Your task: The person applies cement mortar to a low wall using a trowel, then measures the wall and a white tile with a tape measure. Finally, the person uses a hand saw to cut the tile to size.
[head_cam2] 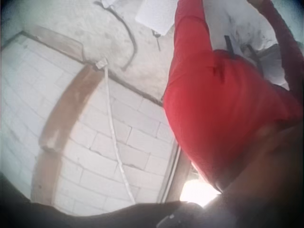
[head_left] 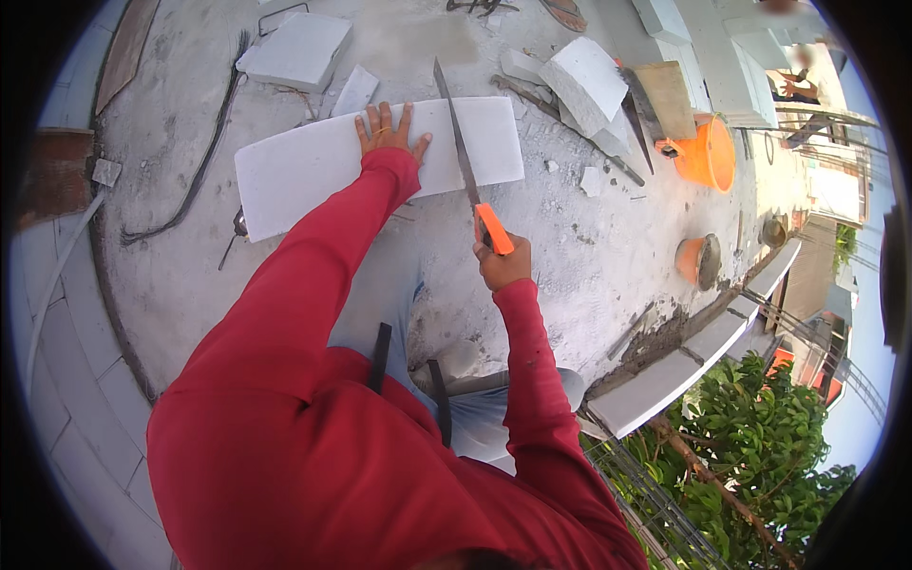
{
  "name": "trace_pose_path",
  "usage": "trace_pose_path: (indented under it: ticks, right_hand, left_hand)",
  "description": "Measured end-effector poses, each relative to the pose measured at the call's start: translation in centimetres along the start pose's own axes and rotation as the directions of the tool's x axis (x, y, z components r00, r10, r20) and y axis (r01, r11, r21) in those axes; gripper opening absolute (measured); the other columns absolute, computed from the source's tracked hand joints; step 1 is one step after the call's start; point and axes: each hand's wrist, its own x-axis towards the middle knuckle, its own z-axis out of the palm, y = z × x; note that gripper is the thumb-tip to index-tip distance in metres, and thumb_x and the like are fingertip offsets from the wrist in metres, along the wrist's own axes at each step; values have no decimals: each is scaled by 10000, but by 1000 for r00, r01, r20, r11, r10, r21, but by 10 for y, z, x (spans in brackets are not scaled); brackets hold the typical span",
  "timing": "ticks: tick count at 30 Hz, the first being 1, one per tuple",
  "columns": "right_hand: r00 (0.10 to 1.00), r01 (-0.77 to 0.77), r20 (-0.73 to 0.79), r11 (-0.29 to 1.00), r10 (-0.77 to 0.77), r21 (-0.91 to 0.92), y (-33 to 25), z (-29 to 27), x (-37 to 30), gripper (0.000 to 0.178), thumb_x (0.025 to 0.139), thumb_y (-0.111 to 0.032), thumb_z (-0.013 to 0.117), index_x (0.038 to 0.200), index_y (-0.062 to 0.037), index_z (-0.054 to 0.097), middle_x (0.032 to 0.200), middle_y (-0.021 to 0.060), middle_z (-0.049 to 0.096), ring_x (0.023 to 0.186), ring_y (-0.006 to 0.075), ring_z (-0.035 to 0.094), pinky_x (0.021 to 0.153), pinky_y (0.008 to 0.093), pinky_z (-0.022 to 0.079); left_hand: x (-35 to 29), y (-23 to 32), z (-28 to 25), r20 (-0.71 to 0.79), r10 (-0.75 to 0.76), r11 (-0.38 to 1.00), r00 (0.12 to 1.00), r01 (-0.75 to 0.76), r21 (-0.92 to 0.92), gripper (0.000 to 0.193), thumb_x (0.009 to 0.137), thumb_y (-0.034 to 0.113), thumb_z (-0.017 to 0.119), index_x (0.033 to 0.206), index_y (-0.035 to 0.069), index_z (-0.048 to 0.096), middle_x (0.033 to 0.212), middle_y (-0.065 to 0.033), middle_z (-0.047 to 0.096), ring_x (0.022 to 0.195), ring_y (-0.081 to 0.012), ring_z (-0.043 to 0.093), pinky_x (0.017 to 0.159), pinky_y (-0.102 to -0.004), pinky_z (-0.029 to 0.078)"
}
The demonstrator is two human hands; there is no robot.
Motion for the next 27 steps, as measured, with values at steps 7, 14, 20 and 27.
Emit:
trace_pose_path:
  ticks: [7,14,20,27]
  right_hand:
    - [995,-99,-1,994,99,45,27,0,-45,307,824,-23,711,1121,50,683,709,123,617,631,161,559,631,335,482]
    - [975,-222,-2,970,223,98,22,-1,-55,318,824,-26,712,1131,55,685,711,115,623,636,153,552,638,329,488]
    - [995,-57,-77,986,70,159,40,1,-54,124,850,18,699,973,32,690,689,-4,595,551,67,532,514,254,436]
    - [996,-39,-77,980,54,193,51,7,-70,342,863,-3,726,1204,12,697,722,-16,605,575,52,527,528,245,441]
  left_hand:
    - [87,-60,-30,433,133,990,892,-96,-106,885,816,679,706,1494,152,494,1537,-169,444,1406,-334,433,1140,-605,307]
    - [132,-43,-62,852,116,908,511,293,-299,1089,655,431,948,1523,45,416,1488,-218,478,1222,-382,607,754,-506,631]
    - [151,-20,-32,829,189,956,526,93,-277,1036,588,523,942,1401,5,563,1360,-221,613,1198,-397,623,945,-512,533]
    - [135,-19,-34,693,236,970,681,-118,-214,1093,562,565,928,1403,-21,548,1408,-266,564,1268,-397,583,1036,-479,486]
